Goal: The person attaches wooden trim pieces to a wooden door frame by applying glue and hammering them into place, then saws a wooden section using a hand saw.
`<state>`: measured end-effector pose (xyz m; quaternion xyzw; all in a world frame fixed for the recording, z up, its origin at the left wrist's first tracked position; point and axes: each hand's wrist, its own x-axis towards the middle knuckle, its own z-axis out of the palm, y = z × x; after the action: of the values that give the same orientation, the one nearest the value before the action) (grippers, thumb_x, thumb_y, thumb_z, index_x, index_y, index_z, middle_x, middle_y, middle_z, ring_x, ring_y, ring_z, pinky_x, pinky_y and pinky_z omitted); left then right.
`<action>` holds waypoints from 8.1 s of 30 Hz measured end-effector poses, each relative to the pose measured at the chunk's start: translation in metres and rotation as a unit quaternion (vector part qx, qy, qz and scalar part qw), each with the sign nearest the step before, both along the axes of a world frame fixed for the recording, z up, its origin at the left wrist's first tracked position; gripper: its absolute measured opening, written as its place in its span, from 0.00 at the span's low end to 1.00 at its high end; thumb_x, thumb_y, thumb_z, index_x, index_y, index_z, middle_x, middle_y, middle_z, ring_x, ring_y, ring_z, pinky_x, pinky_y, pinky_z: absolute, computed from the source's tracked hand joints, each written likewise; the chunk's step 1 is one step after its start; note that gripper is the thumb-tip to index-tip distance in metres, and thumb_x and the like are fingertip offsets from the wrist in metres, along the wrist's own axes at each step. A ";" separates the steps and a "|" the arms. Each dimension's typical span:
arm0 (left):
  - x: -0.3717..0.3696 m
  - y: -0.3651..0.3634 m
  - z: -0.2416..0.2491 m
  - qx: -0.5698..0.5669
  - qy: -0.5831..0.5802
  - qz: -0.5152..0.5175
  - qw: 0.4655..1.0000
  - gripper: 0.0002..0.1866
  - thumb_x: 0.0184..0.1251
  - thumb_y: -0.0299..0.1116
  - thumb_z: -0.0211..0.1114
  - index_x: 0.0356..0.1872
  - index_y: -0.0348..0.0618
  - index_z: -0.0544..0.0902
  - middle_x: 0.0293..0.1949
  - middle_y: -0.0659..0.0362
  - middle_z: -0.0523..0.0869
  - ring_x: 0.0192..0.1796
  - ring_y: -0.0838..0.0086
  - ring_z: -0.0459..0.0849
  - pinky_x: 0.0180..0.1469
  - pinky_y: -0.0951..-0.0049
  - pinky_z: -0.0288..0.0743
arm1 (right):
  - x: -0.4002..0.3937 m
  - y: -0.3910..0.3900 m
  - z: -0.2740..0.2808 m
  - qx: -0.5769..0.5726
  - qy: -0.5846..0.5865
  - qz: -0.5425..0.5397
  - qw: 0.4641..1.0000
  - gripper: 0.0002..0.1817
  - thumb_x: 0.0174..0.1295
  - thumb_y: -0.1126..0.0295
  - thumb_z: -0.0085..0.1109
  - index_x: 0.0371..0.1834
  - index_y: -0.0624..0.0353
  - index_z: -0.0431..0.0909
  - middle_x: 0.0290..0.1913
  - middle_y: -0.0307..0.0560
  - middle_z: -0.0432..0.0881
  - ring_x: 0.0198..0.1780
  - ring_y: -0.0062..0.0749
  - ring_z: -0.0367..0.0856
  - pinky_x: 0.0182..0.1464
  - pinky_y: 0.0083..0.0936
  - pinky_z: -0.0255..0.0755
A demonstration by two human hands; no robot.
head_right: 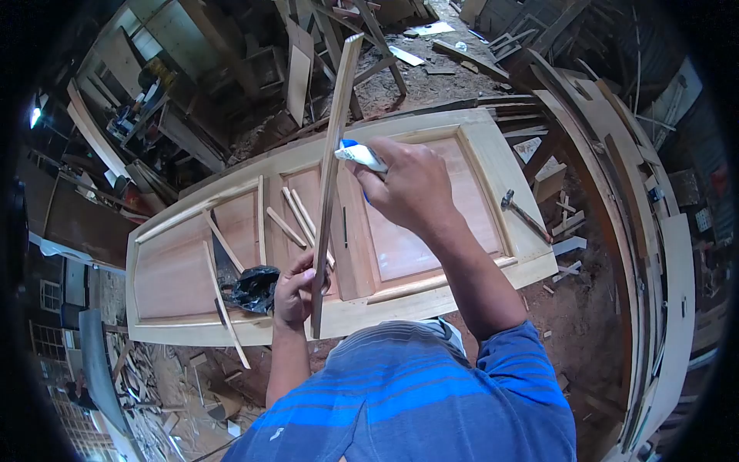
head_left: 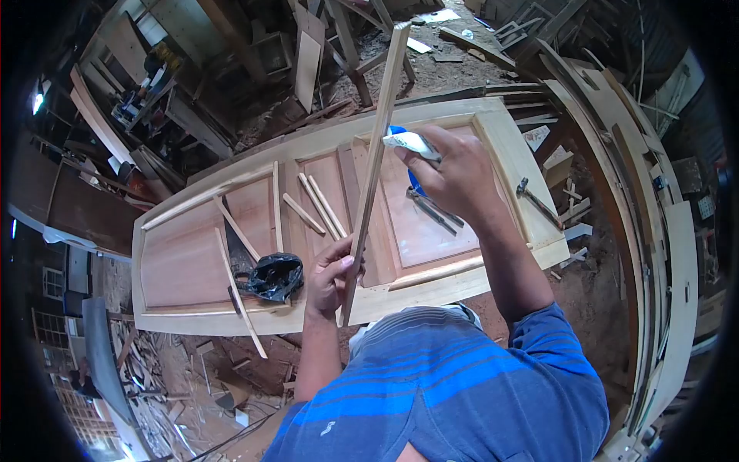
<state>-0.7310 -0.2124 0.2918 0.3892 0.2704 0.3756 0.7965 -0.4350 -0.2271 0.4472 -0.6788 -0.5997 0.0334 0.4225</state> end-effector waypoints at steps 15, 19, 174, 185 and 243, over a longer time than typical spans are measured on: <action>0.010 0.012 0.019 -0.010 -0.125 0.056 0.990 0.26 0.78 0.25 0.65 0.76 0.35 0.81 0.58 0.51 0.92 0.51 0.69 0.91 0.47 0.68 0.87 | -0.061 -0.014 -0.050 -0.017 -0.012 0.112 0.993 0.11 0.66 0.58 0.74 0.38 0.53 0.86 0.28 0.56 0.87 0.32 0.61 0.89 0.34 0.54 0.79; 0.007 0.024 0.022 -0.009 -0.125 0.073 0.989 0.27 0.79 0.25 0.64 0.78 0.34 0.80 0.61 0.52 0.91 0.57 0.69 0.91 0.56 0.66 0.88 | -0.075 -0.017 -0.061 -0.001 -0.018 0.148 0.989 0.12 0.64 0.60 0.75 0.34 0.54 0.83 0.26 0.57 0.85 0.29 0.60 0.88 0.33 0.54 0.78; 0.112 0.005 -0.249 0.357 0.642 0.170 0.657 0.23 0.60 0.29 0.75 0.58 0.36 0.82 0.55 0.42 0.84 0.60 0.43 0.84 0.64 0.46 0.79 | 0.115 -0.131 -0.410 -0.231 0.026 -0.185 0.955 0.16 0.64 0.64 0.77 0.51 0.59 0.86 0.43 0.52 0.86 0.47 0.53 0.85 0.56 0.50 0.77; 0.111 0.003 -0.248 0.369 0.642 0.178 0.648 0.21 0.65 0.32 0.74 0.57 0.36 0.83 0.52 0.43 0.85 0.56 0.45 0.85 0.62 0.49 0.79 | 0.094 -0.021 -0.391 -0.201 -0.039 -0.075 0.976 0.30 0.57 0.62 0.83 0.62 0.55 0.83 0.55 0.52 0.84 0.61 0.51 0.81 0.65 0.46 0.74; 0.178 0.155 -0.285 0.343 0.679 0.302 0.575 0.10 0.65 0.36 0.76 0.42 0.46 0.86 0.44 0.55 0.88 0.52 0.53 0.87 0.57 0.49 0.73 | 0.128 0.070 -0.422 -0.180 -0.108 0.048 0.977 0.05 0.68 0.70 0.69 0.44 0.52 0.83 0.44 0.46 0.84 0.49 0.47 0.89 0.50 0.45 0.82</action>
<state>-0.5531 -0.0571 0.0071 0.6702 0.6847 0.2850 0.0276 -0.3068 -0.1573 0.0255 -0.7136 -0.6580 0.0875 0.2241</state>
